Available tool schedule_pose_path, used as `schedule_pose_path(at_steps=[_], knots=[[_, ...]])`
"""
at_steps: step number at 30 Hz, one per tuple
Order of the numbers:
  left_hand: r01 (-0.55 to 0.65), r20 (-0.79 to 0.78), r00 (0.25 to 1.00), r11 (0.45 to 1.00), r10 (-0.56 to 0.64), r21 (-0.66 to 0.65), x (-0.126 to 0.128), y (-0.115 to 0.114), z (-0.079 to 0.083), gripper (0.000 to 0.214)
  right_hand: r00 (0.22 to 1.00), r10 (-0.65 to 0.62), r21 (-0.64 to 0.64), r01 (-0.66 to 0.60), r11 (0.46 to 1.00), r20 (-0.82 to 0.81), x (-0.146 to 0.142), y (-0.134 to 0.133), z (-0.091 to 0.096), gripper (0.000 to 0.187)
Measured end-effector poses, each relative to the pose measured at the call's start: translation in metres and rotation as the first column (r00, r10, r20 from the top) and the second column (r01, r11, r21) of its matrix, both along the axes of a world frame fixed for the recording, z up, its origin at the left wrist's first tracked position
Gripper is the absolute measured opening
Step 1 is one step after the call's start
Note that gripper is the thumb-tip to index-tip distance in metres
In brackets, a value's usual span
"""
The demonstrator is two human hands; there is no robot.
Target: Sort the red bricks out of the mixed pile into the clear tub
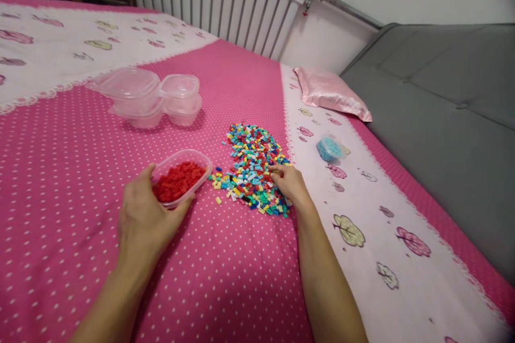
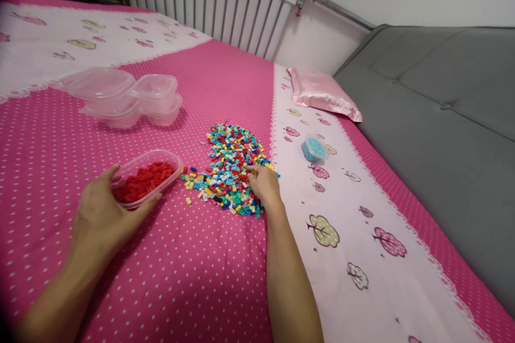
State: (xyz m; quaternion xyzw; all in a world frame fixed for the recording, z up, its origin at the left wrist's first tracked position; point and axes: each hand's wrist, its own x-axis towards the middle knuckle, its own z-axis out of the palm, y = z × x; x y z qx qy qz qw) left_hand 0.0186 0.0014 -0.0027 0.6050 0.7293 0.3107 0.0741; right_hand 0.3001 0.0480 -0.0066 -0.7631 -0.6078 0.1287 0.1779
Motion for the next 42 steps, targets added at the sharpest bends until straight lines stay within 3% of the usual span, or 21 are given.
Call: schedule_pose_path(at_steps=[15, 18, 20, 22, 23, 26, 29, 31, 33, 36, 42], knots=[[-0.006, 0.000, 1.000, 1.000, 0.006, -0.005, 0.000, 0.000, 0.001, 0.093, 0.998, -0.046, 0.016, 0.046, 0.999, -0.042, -0.005, -0.002, 0.005, 0.021], [-0.008, -0.002, 1.000, 1.000, 0.008, -0.014, 0.001, 0.000, 0.002, 0.095, 0.987, -0.055, 0.082, 0.068, 0.994, -0.152, -0.002, 0.000, 0.002, 0.020], [-0.009, -0.002, 1.000, 1.000, 0.009, -0.025, 0.001, 0.000, 0.003, 0.094, 0.950, -0.044, 0.141, 0.091, 0.986, -0.308, 0.000, 0.002, -0.001, 0.019], [-0.007, 0.002, 1.000, 1.000, 0.008, -0.024, 0.001, 0.000, 0.002, 0.093, 0.846, -0.030, 0.153, 0.130, 0.980, -0.532, 0.000, 0.002, -0.001, 0.019], [-0.006, 0.005, 1.000, 1.000, 0.006, -0.020, 0.001, 0.000, 0.002, 0.093, 0.756, -0.025, 0.133, 0.148, 0.980, -0.654, -0.001, 0.002, 0.000, 0.019], [-0.012, 0.010, 1.000, 1.000, 0.012, -0.010, 0.000, 0.000, 0.001, 0.092, 0.375, -0.028, 0.043, 0.180, 0.983, -0.927, -0.004, 0.002, 0.008, 0.012], [-0.014, 0.017, 1.000, 1.000, 0.014, -0.007, 0.000, 0.000, 0.001, 0.089, 0.027, -0.056, -0.049, 0.208, 0.977, -0.998, -0.007, 0.003, 0.016, 0.002], [-0.004, 0.026, 1.000, 1.000, 0.004, -0.002, 0.000, 0.000, 0.001, 0.089, -0.122, -0.081, -0.104, 0.192, 0.976, -0.989, -0.006, 0.003, 0.020, 0.008], [0.002, 0.026, 1.000, 1.000, -0.002, 0.001, 0.000, 0.000, 0.001, 0.089, -0.208, -0.095, -0.131, 0.166, 0.977, -0.974, -0.004, 0.003, 0.022, 0.013], [-0.002, 0.020, 1.000, 1.000, 0.002, 0.000, 0.000, 0.000, 0.000, 0.090, -0.271, -0.096, -0.141, 0.153, 0.978, -0.958, -0.001, 0.003, 0.022, 0.017], [0.000, 0.011, 1.000, 1.000, 0.000, 0.002, 0.000, 0.000, 0.001, 0.091, -0.257, -0.080, -0.132, 0.194, 0.972, -0.963, -0.001, 0.001, 0.024, 0.019]])
